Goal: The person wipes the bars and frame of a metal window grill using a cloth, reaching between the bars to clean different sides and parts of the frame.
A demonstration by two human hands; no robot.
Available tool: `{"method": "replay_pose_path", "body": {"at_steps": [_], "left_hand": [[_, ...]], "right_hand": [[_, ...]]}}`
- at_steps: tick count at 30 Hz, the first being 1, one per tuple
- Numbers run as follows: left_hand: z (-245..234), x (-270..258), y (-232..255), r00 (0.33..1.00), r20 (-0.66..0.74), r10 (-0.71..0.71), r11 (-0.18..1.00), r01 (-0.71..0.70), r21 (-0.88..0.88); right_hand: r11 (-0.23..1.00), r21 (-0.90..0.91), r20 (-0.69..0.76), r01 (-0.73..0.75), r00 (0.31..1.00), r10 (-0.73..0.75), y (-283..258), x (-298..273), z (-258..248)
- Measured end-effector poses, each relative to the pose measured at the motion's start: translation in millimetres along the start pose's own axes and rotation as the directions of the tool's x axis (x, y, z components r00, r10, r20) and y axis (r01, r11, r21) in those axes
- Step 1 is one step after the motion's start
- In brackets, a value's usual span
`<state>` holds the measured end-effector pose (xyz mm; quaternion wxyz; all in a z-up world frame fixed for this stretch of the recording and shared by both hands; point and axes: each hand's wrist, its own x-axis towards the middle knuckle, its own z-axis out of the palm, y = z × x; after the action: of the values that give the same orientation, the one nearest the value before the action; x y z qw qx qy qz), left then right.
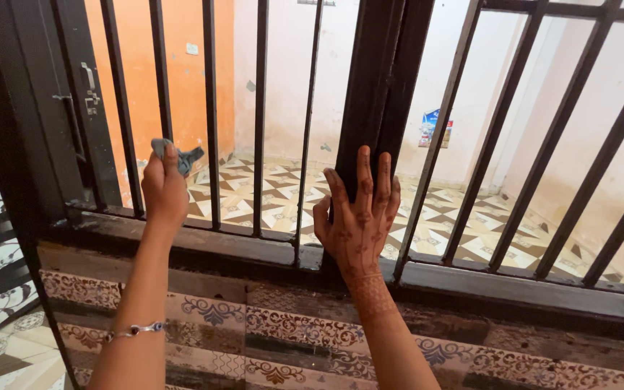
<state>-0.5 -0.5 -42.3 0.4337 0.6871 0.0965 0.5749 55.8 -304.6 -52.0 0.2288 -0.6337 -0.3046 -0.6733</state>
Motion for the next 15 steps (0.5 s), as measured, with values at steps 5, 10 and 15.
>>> {"method": "replay_pose_path", "body": {"at_steps": [5,10,15], "left_hand": [[0.5,-18.9,-17.2,0.996,-0.043,0.077,0.997,-0.077,0.006],[-13.4,-46.8,-8.7,0.992,0.058,0.109,0.986,-0.115,0.119],[-49.6,-34.2,16.7,0.999,0.027,0.042,0.944,-0.049,0.325]], "right_hand": [[1.0,0.01,-0.006,0.002,1.0,-0.001,-2.3,2.5,-2.4],[1.0,-0.006,-0.018,0.02,1.0,-0.02,-1.2,3.0,-3.6],[1.0,-0.008,-0.01,0.02,1.0,-0.02,1.0,-0.2,-0.2]]}}
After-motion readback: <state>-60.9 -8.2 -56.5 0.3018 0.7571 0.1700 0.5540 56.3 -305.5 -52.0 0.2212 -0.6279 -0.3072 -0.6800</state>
